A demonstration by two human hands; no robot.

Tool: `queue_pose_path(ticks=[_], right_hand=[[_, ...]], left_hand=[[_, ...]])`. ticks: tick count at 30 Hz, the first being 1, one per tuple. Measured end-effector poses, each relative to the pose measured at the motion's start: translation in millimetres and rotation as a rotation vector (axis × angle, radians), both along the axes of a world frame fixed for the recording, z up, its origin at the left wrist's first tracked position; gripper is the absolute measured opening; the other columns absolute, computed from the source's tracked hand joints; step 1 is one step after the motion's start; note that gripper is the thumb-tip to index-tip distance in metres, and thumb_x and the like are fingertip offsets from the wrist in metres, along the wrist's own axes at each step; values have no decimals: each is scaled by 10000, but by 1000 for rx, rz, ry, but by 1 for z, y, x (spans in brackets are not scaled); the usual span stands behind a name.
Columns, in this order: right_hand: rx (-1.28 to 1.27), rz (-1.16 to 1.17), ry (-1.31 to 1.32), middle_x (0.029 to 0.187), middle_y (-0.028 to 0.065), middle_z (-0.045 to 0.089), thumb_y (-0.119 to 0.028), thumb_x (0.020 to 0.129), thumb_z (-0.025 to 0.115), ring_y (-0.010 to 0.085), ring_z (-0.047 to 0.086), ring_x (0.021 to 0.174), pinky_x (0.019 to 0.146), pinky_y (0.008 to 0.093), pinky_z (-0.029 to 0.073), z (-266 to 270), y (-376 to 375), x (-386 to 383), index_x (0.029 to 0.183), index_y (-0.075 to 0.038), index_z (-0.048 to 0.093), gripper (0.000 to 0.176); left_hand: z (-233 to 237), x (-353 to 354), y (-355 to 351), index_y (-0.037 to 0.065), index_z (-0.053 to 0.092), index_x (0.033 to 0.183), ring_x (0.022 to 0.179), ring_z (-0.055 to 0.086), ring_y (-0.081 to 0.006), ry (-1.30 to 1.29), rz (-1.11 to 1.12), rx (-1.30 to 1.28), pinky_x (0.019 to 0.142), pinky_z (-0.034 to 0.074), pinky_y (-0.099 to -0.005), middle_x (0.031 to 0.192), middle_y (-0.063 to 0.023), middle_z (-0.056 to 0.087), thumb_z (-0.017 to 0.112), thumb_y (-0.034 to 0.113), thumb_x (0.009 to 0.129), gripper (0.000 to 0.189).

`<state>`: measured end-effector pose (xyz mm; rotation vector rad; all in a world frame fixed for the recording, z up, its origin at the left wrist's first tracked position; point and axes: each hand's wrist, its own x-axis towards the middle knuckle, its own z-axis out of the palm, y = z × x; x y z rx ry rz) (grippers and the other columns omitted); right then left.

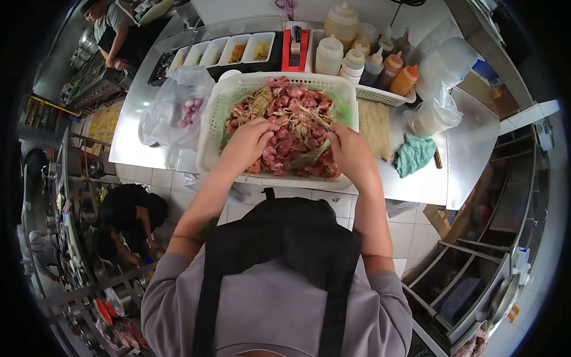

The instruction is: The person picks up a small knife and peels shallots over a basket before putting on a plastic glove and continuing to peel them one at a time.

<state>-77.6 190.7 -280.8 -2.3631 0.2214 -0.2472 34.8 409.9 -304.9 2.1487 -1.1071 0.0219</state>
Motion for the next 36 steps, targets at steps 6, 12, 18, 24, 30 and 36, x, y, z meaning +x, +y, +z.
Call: queue_pose_path(ticks=[6, 12, 18, 24, 30, 36], right_hand=[[-155, 99, -180, 760, 206, 587, -113, 862, 533, 371, 564, 701, 633, 392, 434, -6, 2, -3, 937, 13, 564, 149], [123, -58, 41, 737, 188, 554, -79, 884, 465, 293, 552, 641, 613, 380, 435, 1, 19, -5, 1052, -16, 554, 201], [325, 131, 38, 657, 117, 557, -51, 876, 444, 235, 557, 589, 621, 343, 451, -1, 47, -9, 1311, -77, 386, 439], [193, 245, -6, 786, 229, 611, -24, 860, 425, 386, 601, 716, 673, 419, 456, -12, 65, 5, 1320, -64, 372, 465], [160, 256, 132, 822, 280, 596, -25, 848, 436, 430, 583, 763, 696, 453, 445, -15, 75, 23, 1280, -43, 415, 433], [261, 31, -188, 705, 174, 569, -83, 885, 483, 261, 570, 627, 597, 354, 449, -4, 60, 27, 1207, 13, 448, 338]], left_hand=[[2, -7, -23, 43, 615, 989, 871, 573, -288, -204, 77, 211, 758, 456, -388, 935, -108, 585, 648, 113, 757, 245], [11, 4, -12, 22, 608, 932, 747, 593, -222, -112, 52, 254, 670, 469, -324, 733, -70, 593, 715, 142, 701, 282], [1, 15, 12, 13, 589, 899, 614, 537, -73, 911, 298, -392, 521, 436, -209, 719, -19, 612, 685, 187, 794, 225], [-4, -3, 4, 25, 575, 902, 630, 561, -71, 990, 260, -622, 512, 455, -192, 762, -22, 606, 654, 136, 818, 160], [7, -24, -3, -3, 557, 1030, 694, 589, -91, 1004, 148, -687, 552, 501, -205, 826, -42, 611, 597, 80, 844, 207], [20, -17, 3, 1, 513, 1154, 822, 615, -133, 1179, -193, -929, 642, 533, -211, 1016, -93, 599, 543, 12, 847, 309]])
